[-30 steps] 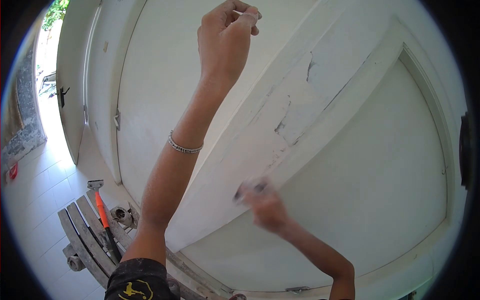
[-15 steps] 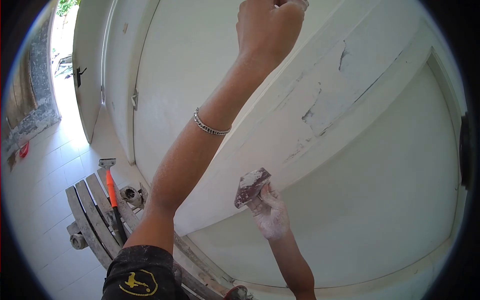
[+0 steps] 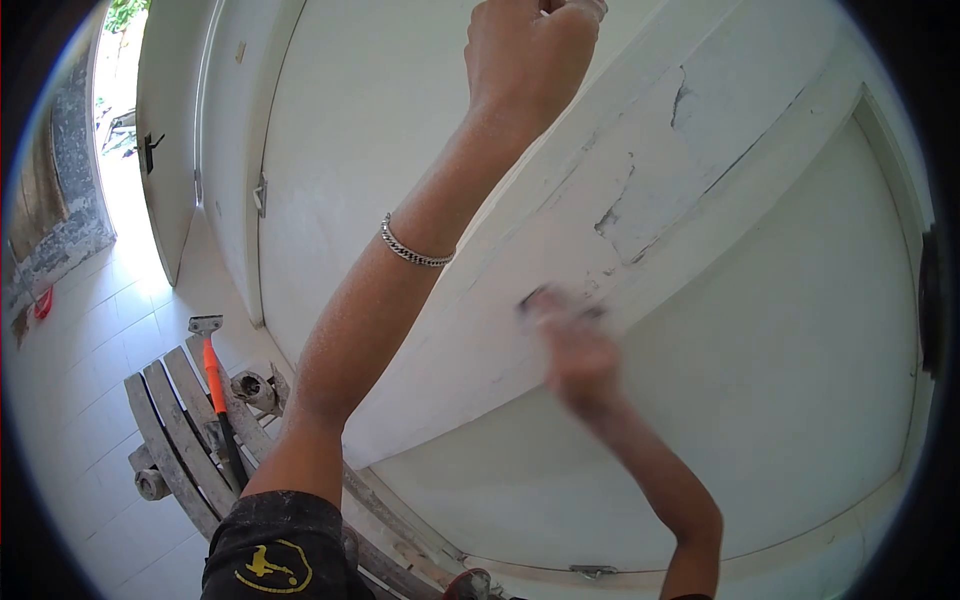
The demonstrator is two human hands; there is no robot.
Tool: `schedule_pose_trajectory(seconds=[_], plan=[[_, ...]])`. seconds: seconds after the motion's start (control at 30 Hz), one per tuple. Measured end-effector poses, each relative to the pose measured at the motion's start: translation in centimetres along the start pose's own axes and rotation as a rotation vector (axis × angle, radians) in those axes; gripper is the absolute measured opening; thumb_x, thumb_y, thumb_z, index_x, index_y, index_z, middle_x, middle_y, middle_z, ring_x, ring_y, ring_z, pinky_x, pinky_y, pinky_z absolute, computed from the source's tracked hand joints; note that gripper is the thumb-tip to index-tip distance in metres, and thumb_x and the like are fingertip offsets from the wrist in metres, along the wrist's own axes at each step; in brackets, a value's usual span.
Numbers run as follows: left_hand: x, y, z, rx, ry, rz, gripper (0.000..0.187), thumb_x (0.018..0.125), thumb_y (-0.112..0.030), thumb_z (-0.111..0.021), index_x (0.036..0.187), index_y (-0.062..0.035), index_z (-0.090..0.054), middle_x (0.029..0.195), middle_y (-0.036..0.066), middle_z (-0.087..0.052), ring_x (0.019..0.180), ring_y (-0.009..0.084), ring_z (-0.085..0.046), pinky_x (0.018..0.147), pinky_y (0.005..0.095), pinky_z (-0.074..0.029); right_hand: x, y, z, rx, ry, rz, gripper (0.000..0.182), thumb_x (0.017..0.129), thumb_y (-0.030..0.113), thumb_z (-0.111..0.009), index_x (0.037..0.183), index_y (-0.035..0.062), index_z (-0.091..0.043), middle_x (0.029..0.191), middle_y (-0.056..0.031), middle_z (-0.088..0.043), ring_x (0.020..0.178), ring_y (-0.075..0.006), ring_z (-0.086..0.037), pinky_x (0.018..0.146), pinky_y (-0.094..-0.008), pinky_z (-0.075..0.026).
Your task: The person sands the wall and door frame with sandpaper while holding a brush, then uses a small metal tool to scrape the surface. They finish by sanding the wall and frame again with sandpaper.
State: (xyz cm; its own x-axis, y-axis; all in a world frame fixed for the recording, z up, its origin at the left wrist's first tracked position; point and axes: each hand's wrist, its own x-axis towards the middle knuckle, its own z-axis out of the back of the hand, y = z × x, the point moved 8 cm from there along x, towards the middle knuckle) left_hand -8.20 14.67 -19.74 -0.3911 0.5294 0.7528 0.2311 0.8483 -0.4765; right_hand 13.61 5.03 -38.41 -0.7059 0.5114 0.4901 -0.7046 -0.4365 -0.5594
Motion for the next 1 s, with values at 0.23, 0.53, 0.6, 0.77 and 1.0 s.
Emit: schedule_pose_trajectory(seconds=[0.23, 0.53, 0.6, 0.77, 1.0], plan=[[0.8, 0.3, 0.6, 0.034, -0.047, 0.037, 0.026, 0.090, -0.021, -0.058, 0.091, 0.0030, -0.069, 0.072, 0.012, -0.065, 0.067, 0.0160, -0.058, 0.063, 0.0335, -0.044, 2.7, -0.9, 1.7, 0.041, -0.011, 0.033, 0.029, 0.088, 0.005, -0.061, 0.117, 0.0033, -0.065, 0.126, -0.0146, -0.068, 0.107, -0.0239, -0.070, 0.090, -0.0352, -0.056], [0.9, 0.7, 1.7, -0.015, -0.035, 0.039, 0.025, 0.090, -0.021, -0.059, 0.086, 0.0019, -0.068, 0.069, 0.008, -0.064, 0.062, 0.0123, -0.052, 0.057, 0.0308, -0.038, -1.7, 3.3, -3.5, 0.227, 0.296, 0.158, 0.040, 0.083, 0.000, -0.060, 0.123, 0.0017, -0.064, 0.131, -0.0145, -0.066, 0.115, -0.0264, -0.067, 0.097, -0.0400, -0.053], [1.2, 0.7, 1.7, -0.009, -0.066, 0.026, 0.025, 0.090, -0.021, -0.059, 0.086, 0.0018, -0.069, 0.068, 0.008, -0.063, 0.062, 0.0123, -0.052, 0.058, 0.0309, -0.038, 2.2, -0.5, 0.6, 0.134, 0.132, 0.076, 0.039, 0.085, 0.002, -0.060, 0.123, 0.0016, -0.064, 0.129, -0.0142, -0.067, 0.113, -0.0263, -0.067, 0.097, -0.0397, -0.053], [0.7, 0.0, 2.0, 0.008, -0.069, 0.078, 0.026, 0.090, -0.021, -0.059, 0.087, 0.0022, -0.069, 0.068, 0.009, -0.063, 0.063, 0.0131, -0.054, 0.060, 0.0317, -0.040, 1.2, 0.8, -1.1, 0.057, 0.076, -0.038, 0.033, 0.090, 0.007, -0.059, 0.123, 0.0013, -0.064, 0.125, -0.0139, -0.069, 0.114, -0.0270, -0.067, 0.097, -0.0399, -0.053], [0.8, -1.9, 2.0, 0.022, -0.059, 0.026, 0.028, 0.091, -0.023, -0.058, 0.092, 0.0029, -0.069, 0.074, 0.013, -0.067, 0.070, 0.0189, -0.060, 0.065, 0.0372, -0.046, 2.6, 1.4, -1.5, 0.115, 0.090, 0.034, 0.030, 0.092, 0.009, -0.057, 0.120, 0.0022, -0.063, 0.126, -0.0150, -0.068, 0.107, -0.0261, -0.069, 0.093, -0.0380, -0.054]])
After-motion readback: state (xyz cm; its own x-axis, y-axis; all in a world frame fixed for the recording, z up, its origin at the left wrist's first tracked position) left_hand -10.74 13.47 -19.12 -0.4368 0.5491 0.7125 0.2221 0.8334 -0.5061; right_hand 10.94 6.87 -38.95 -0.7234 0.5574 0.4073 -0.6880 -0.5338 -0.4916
